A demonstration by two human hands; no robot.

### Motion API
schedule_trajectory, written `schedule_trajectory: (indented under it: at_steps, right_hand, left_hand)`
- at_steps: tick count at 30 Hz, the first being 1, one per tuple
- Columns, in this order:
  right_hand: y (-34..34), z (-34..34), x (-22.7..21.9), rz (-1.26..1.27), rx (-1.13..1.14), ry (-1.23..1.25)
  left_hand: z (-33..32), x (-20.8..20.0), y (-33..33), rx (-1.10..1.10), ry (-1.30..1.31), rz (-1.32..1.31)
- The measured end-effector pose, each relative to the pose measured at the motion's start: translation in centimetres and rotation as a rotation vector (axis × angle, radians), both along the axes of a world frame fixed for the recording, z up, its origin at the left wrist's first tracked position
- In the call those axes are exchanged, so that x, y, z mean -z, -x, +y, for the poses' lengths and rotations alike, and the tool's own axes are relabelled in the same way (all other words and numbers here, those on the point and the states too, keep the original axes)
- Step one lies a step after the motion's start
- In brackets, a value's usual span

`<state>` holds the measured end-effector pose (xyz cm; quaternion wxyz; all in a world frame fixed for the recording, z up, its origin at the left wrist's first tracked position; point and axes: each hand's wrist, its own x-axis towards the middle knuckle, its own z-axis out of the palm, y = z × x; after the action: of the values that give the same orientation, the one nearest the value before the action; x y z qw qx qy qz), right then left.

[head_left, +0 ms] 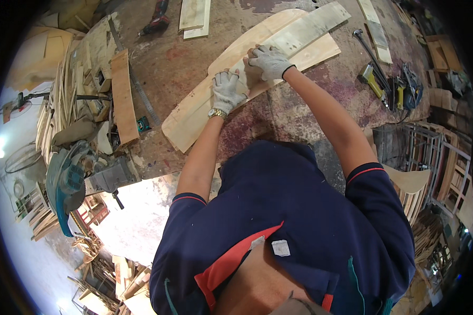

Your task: The person aligns and staples two wooden pieces together on a workbench, then marks and cuts a separate wooden strip using a miter saw. The person places the cut strip onto the assembled piece and marks it with a pen.

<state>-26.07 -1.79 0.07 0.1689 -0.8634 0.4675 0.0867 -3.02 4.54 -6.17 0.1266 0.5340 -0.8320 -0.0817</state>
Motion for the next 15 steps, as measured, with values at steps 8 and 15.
schedule_trajectory:
  at_steps: [8,15]
  right_hand:
    - [0.2,-0.8,-0.6,0.024,-0.008,0.013]
    - [0.4,-0.5,-0.2,-0.004,-0.012,0.098]
  left_hand:
    - [-1.1,-0.2,-0.1,0.036,0.012,0.053]
    - [0.2,0.0,0.4,-0.072,0.059,0.032]
